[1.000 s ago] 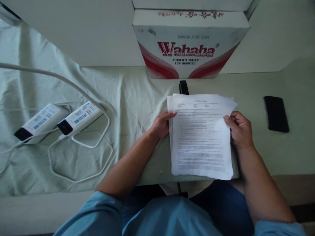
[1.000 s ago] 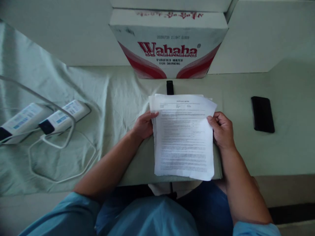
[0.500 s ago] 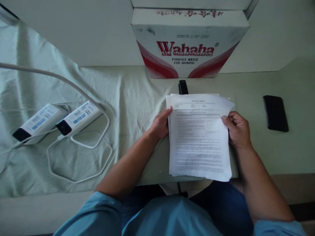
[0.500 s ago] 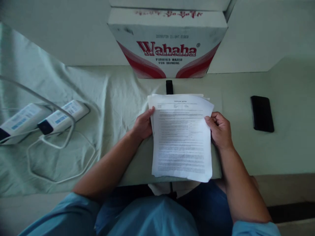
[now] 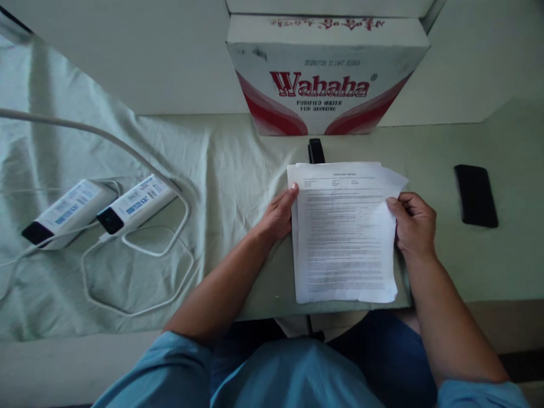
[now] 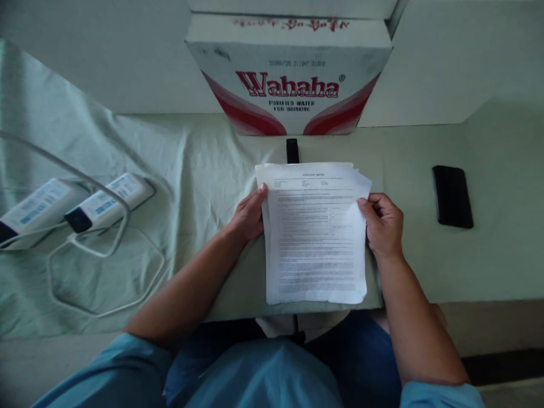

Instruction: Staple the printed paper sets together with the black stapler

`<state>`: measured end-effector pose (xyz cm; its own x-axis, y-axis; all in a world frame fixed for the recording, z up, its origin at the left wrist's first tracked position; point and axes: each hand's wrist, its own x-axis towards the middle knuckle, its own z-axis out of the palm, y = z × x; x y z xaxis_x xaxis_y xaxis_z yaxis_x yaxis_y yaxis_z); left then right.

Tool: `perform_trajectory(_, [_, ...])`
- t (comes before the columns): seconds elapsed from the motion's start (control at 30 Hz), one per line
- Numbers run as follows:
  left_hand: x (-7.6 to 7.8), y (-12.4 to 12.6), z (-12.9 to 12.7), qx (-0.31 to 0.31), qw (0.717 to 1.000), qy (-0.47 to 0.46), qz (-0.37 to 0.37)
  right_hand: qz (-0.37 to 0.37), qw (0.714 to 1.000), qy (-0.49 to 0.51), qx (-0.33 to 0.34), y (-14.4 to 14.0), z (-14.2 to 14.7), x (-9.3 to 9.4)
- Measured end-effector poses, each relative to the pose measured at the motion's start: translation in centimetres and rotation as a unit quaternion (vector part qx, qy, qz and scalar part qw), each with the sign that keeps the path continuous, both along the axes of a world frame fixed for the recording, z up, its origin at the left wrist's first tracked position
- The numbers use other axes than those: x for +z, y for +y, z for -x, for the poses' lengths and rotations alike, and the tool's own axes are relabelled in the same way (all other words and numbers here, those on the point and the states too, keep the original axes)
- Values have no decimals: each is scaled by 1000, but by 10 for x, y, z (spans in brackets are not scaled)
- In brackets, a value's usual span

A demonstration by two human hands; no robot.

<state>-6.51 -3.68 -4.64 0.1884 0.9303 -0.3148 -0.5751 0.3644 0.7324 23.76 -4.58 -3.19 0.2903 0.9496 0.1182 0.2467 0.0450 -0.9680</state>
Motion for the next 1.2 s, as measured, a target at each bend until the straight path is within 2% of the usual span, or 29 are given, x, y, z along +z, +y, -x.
perform_trajectory(0.23, [1, -3, 0, -7, 1000, 2, -6, 11, 1000, 11, 4, -3, 9, 5])
perform_trajectory(0.43, [4, -3, 0, -16, 1000, 19, -11, 9, 999, -30, 13, -3, 9, 5])
perform_trajectory(0.6, [7, -3, 0, -35, 999, 18, -32, 12, 1000, -14, 17, -3, 10, 5])
perform_trajectory(0.83, [2, -1, -1, -46, 998, 30, -23, 22, 1000, -2, 14, -4, 12, 3])
perform_trajectory(1.0, [-2, 1, 0, -29, 999, 34, -12, -16, 996, -82, 17, -3, 8, 2])
perform_trajectory(1.1, [-3, 1, 0, -18, 999, 28, -15, -17, 995, -58, 79, -3, 2, 4])
perform_trajectory(1.2, [-5, 3, 1, 17, 1000, 18, -13, 74, 978, 11, 194, -7, -8, 10])
